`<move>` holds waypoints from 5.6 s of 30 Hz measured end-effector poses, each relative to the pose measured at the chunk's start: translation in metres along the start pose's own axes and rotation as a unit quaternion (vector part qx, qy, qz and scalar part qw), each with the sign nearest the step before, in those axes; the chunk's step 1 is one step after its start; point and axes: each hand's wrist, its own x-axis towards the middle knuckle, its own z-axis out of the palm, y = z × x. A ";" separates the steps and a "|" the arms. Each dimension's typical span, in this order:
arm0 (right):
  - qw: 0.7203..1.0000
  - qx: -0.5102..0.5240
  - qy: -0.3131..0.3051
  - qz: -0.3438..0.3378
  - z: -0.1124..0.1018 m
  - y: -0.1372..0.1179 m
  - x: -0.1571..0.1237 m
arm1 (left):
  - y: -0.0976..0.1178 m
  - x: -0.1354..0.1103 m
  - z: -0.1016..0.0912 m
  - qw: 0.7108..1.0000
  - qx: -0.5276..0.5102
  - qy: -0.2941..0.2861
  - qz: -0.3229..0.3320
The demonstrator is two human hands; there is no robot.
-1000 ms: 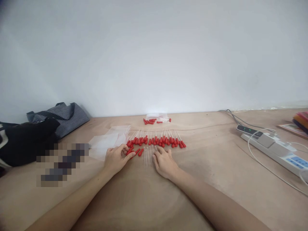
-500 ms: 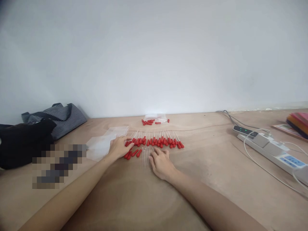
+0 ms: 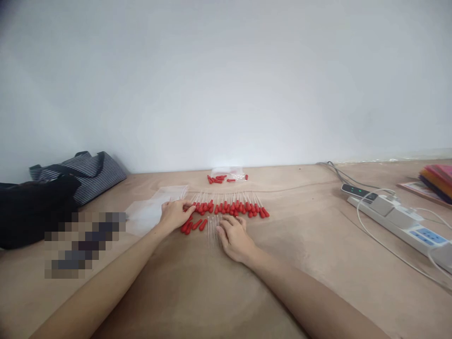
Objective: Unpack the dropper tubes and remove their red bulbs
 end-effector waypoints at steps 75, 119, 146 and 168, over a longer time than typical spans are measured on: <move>0.975 -0.174 0.124 -0.067 -0.019 0.027 -0.007 | 0.016 -0.072 0.011 0.940 -0.044 0.219 0.258; 0.996 -0.054 -0.053 -0.045 -0.019 -0.002 -0.016 | 0.018 -0.008 0.004 0.987 0.050 0.058 0.139; 0.937 -0.201 0.120 -0.261 -0.017 0.020 -0.012 | 0.018 -0.064 0.014 0.849 -0.206 0.172 0.455; 0.927 -0.222 0.148 -0.265 -0.013 0.018 -0.011 | 0.038 -0.074 0.028 0.890 -0.087 0.211 0.394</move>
